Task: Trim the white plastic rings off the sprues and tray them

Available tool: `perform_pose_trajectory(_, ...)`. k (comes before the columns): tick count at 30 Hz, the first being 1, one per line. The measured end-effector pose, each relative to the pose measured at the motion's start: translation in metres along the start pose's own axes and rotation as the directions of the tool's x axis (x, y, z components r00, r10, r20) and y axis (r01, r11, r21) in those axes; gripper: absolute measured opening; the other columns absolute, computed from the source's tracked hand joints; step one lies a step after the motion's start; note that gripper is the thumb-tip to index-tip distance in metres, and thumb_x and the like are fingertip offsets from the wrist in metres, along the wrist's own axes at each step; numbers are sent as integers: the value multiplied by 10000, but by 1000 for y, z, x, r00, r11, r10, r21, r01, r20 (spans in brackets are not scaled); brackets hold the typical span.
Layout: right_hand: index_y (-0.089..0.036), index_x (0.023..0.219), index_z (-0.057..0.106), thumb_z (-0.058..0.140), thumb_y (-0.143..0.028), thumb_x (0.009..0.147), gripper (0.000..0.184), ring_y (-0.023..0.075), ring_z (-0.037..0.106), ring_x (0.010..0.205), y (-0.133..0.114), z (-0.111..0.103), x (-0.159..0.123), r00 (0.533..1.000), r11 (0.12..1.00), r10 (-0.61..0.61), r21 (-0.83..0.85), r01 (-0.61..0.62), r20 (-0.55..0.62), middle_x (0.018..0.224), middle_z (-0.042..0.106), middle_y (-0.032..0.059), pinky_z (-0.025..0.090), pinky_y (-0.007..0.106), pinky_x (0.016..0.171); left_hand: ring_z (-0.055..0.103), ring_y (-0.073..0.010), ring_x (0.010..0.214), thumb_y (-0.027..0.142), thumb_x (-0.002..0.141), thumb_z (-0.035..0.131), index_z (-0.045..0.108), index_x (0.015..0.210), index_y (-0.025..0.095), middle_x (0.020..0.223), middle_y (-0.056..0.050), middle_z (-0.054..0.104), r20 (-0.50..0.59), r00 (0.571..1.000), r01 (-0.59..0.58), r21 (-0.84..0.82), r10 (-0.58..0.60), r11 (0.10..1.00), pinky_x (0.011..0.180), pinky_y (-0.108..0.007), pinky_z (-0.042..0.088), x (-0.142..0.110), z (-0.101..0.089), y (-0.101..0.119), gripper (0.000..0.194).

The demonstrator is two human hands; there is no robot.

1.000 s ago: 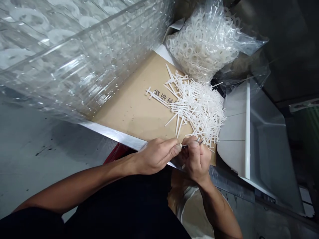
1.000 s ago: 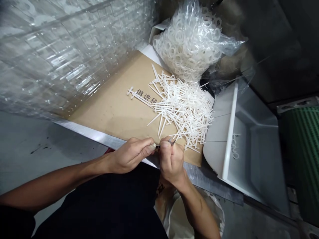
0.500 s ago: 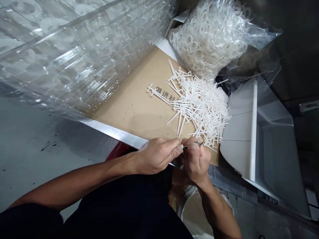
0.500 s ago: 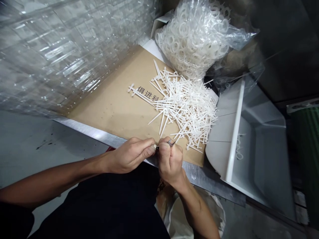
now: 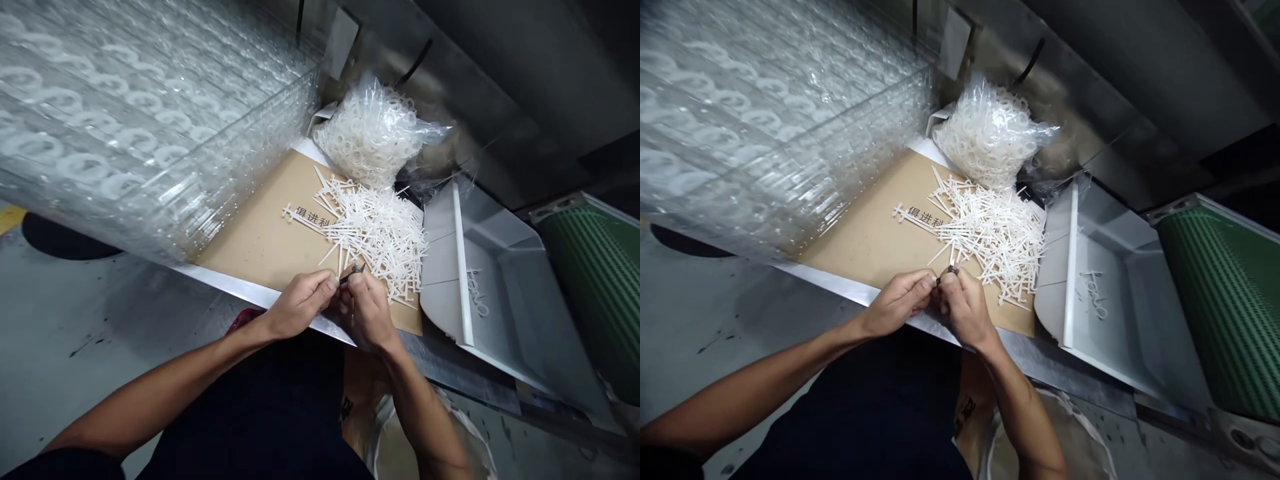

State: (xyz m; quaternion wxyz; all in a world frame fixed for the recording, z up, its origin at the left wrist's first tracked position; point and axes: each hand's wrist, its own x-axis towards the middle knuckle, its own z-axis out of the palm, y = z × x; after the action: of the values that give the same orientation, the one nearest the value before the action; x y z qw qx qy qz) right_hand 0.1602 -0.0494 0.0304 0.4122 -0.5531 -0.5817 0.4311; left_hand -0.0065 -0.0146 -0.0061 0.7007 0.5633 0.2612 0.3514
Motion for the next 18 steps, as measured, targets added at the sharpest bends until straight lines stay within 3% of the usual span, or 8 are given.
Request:
perform_pose_trajectory(4,-206,1148,586,527,-555,1057,365,142,601,646,10,0,-14,999,986,47,160,-49,17,796,619,-15,510,285,656,280,-64,498,607,1030,518,516,897,178,615,85,345,-19,999,39,-240,-45,970,471,-201,230,3,1,-6,450)
perform_pose_trajectory(6,-197,1169,599,544,-521,1062,345,128,591,629,16,1,-24,997,977,71,200,-71,6,792,608,-22,488,267,640,252,-58,475,630,1007,547,521,904,177,597,99,311,-22,998,45,-267,-53,963,456,-195,207,3,2,-6,466)
perform_pose_trajectory(14,-187,1061,615,523,-547,1069,372,96,448,521,27,6,-45,996,942,82,329,-69,-27,680,468,-70,364,231,513,347,-62,478,614,1007,561,587,999,152,620,78,427,-16,999,32,-155,-35,987,464,-200,283,3,2,-8,462)
perform_pose_trajectory(18,-187,1091,684,543,-562,1057,403,140,579,662,27,4,-46,999,924,39,382,-27,-26,797,594,2,488,283,644,465,-90,576,546,1043,539,613,1012,155,673,48,496,-69,997,-40,-49,36,998,582,-224,413,4,1,-8,399)
